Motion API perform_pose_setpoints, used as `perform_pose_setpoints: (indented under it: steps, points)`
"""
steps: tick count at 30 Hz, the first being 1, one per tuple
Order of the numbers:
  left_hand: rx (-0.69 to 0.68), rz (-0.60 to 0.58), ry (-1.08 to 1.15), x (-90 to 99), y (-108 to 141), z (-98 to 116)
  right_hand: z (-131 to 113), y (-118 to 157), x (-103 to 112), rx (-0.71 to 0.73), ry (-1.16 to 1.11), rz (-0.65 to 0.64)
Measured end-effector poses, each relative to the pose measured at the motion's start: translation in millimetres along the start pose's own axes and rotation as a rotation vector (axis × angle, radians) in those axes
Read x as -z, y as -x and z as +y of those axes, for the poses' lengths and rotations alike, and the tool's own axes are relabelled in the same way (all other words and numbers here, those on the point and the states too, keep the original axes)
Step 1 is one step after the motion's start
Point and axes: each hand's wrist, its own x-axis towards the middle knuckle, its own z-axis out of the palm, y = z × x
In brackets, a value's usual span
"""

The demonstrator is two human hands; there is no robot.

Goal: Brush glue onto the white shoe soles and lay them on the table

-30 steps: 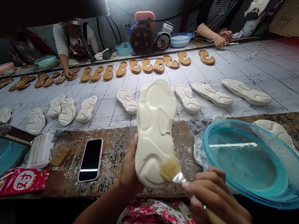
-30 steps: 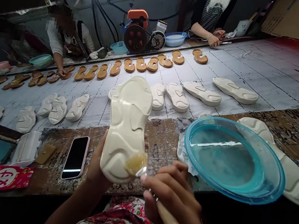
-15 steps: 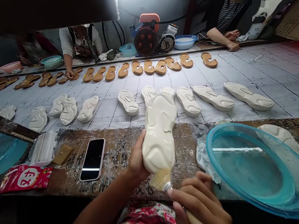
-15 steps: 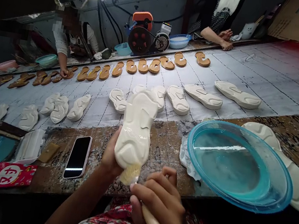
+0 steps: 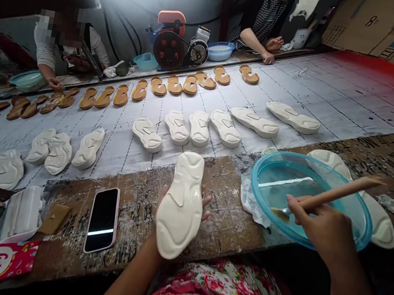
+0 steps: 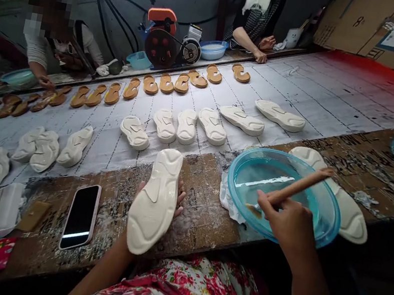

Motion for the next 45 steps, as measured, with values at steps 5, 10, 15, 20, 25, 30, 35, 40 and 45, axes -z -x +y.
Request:
perform_pose_setpoints:
  steps: [5, 10, 15, 20, 25, 30, 35, 40, 45]
  points:
    - [0.128, 0.123, 0.023, 2.6, -8.0, -2.7, -9.5, -1.4, 9.1, 0.038, -0.036, -0.013]
    - [0.152, 0.124, -0.008, -45.1, -13.2, 9.7, -59.3, 2.2, 13.6, 0.137, -0.272, -0.052]
    - [0.054, 0.151, -0.056, -89.1, -14.7, 7.8, -122.1, 0.1, -10.3, 0.467, -0.644, -0.103]
    - [0.025, 0.088, -0.055, -108.9, -7.0, 3.7, -139.8, -11.2, -20.1, 0.544, -0.8, -0.07]
    - [0.065, 0.132, -0.052, -111.8, -0.8, 8.8, -121.7, 2.4, -17.4, 0.514, -0.759, -0.119]
    - [-0.132, 0.185, -0.357, -108.4, 0.6, 10.3, -121.0, 0.5, -3.4, 0.501, -0.719, -0.087]
    - [-0.357, 0.154, -0.715, -109.3, 5.1, 11.9, -145.6, -6.1, 14.8, 0.261, -0.627, -0.081]
    - [-0.467, 0.225, -0.789, -110.7, 5.5, 14.2, -138.8, 22.2, 19.8, 0.286, -0.526, -0.115]
    - [-0.604, 0.34, -0.521, -107.9, -4.8, 14.0, -139.4, 27.7, 16.8, 0.362, -0.457, -0.141]
